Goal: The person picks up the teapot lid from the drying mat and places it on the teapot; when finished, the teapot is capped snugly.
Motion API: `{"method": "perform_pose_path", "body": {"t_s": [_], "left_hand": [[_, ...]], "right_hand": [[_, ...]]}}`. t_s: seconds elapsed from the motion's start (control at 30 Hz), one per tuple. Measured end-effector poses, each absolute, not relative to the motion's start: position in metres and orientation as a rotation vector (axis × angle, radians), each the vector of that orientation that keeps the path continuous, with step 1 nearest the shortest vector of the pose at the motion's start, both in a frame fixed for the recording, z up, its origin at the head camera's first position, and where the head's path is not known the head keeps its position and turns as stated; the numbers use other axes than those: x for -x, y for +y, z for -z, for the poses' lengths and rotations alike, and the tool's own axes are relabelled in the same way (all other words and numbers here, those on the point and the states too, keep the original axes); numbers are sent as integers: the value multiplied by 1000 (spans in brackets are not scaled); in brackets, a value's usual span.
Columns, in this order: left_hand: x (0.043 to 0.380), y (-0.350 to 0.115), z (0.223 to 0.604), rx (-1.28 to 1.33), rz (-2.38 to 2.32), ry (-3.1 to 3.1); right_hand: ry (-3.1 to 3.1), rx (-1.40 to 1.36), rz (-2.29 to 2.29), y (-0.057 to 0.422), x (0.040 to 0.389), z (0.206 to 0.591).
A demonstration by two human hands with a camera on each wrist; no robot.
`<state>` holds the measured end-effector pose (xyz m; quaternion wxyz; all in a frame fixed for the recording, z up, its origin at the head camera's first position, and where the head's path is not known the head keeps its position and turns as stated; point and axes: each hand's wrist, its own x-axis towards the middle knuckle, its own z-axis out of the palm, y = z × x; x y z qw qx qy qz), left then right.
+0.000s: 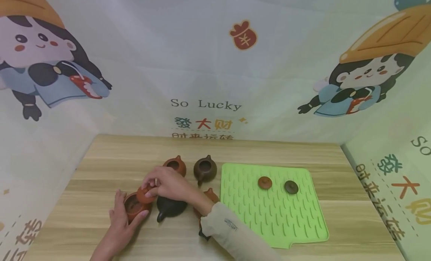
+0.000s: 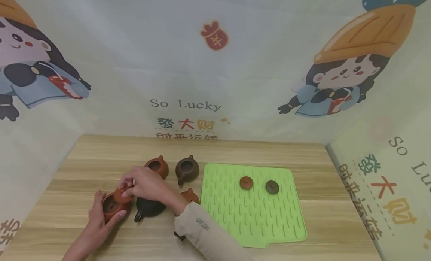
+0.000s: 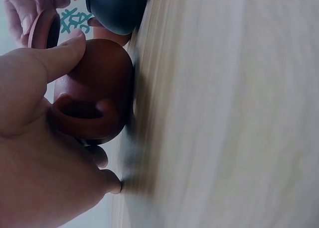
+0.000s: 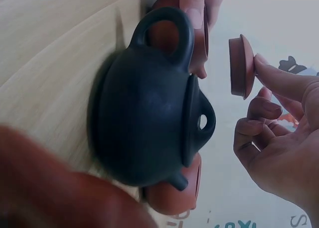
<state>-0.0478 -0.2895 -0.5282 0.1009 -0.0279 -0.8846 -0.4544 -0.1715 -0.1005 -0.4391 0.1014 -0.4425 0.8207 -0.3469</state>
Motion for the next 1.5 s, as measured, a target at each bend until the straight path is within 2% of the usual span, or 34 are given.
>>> {"method": "perform_pose_path", "body": {"t_s": [0.53, 1.5], "left_hand": [[50, -293, 524, 28, 1401, -2690], [51, -295, 524, 7, 1494, -2702]], "right_hand": [[2417, 1295, 921, -126, 169, 443], [2486, 1346, 733, -143, 165, 450]]}}
